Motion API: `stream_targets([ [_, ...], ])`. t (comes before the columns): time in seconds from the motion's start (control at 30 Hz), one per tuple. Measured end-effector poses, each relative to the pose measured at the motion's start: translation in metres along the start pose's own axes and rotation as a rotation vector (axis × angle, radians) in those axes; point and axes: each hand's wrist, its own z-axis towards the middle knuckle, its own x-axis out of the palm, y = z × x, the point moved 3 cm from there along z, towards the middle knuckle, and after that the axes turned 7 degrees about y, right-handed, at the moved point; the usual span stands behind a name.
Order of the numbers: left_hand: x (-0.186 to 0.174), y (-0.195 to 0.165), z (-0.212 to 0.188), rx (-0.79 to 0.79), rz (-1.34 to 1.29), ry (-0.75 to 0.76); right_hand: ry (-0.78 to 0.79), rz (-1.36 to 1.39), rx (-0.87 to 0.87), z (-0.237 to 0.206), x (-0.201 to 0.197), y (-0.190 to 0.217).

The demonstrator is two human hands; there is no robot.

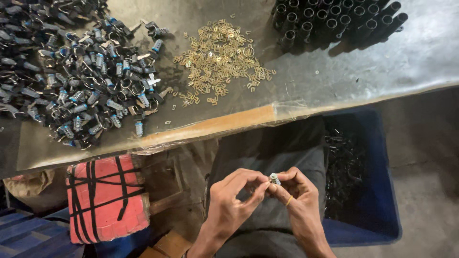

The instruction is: The person sits at a workbench covered with piles of padlock parts and picks up a lock cylinder, inserts a key into it, and works the key and cylinder components by hand, repeating the cycle with successive cylinders and placing finished ones back on the bench.

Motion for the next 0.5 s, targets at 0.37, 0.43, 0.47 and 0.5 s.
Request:
stream_targets([
  [0.37, -0.001, 0.009, 0.002, -0.061, -0.004, 0.011, 0.078, -0.025, -0.046, 0.001, 0.009, 0.006],
  [0.43, -0.001, 0.009, 0.004, -0.036, 0.020, 0.001, -0.005, -0.047, 0.000, 0.001, 0.007, 0.004],
  [0.47, -0.001, 0.011, 0.004, -0.053, -0.002, -0.003, -0.047, -0.057, 0.022, 0.001, 0.006, 0.003],
  [0.5, -0.001, 0.012, 0.005, -0.068, -0.025, -0.009, -0.014, 0.043, -0.008, 0.000, 0.008, 0.003],
])
